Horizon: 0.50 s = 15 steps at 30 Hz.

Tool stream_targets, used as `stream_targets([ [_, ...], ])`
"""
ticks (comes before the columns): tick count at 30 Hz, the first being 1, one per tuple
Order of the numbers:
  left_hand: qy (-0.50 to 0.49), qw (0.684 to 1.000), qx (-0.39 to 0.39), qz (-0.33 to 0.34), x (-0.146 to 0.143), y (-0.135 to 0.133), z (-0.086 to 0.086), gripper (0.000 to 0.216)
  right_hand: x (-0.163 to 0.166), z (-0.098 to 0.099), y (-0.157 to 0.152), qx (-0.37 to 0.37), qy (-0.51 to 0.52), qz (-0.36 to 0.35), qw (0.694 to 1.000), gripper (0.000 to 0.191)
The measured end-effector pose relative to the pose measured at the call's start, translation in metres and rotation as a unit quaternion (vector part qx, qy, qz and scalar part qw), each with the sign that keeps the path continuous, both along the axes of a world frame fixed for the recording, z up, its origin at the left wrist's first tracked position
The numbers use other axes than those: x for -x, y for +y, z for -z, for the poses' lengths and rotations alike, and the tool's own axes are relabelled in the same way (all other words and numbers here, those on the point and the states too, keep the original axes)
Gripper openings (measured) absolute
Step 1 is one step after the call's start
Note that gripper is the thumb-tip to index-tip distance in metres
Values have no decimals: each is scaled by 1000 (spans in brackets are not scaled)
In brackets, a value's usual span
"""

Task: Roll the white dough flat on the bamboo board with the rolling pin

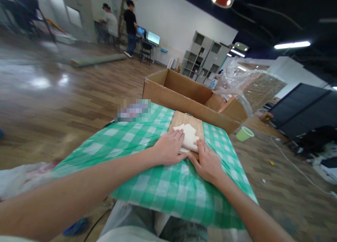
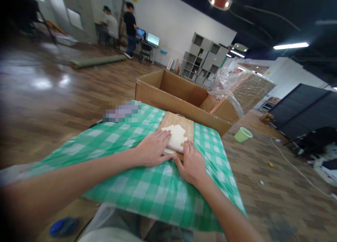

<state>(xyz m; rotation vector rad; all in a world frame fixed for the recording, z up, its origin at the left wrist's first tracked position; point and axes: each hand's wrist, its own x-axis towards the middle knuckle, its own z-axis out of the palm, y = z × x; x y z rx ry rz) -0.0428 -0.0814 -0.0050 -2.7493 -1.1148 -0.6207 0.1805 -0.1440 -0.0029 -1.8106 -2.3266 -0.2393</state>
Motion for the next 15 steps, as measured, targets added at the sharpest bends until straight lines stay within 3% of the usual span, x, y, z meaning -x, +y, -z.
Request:
stream_targets([
  [6,1,1000,-13,16,11,-23,10,96,-1,3,-24,-7,-1,-49,999,83],
  [10,-6,1000,6,6,6,-14,4,96,-8,-2,-3,16,12,-43,999,82],
  [15,9,998,57,12,-5,19,-10,93,-21,-7,37,45,16,-32,998,80],
])
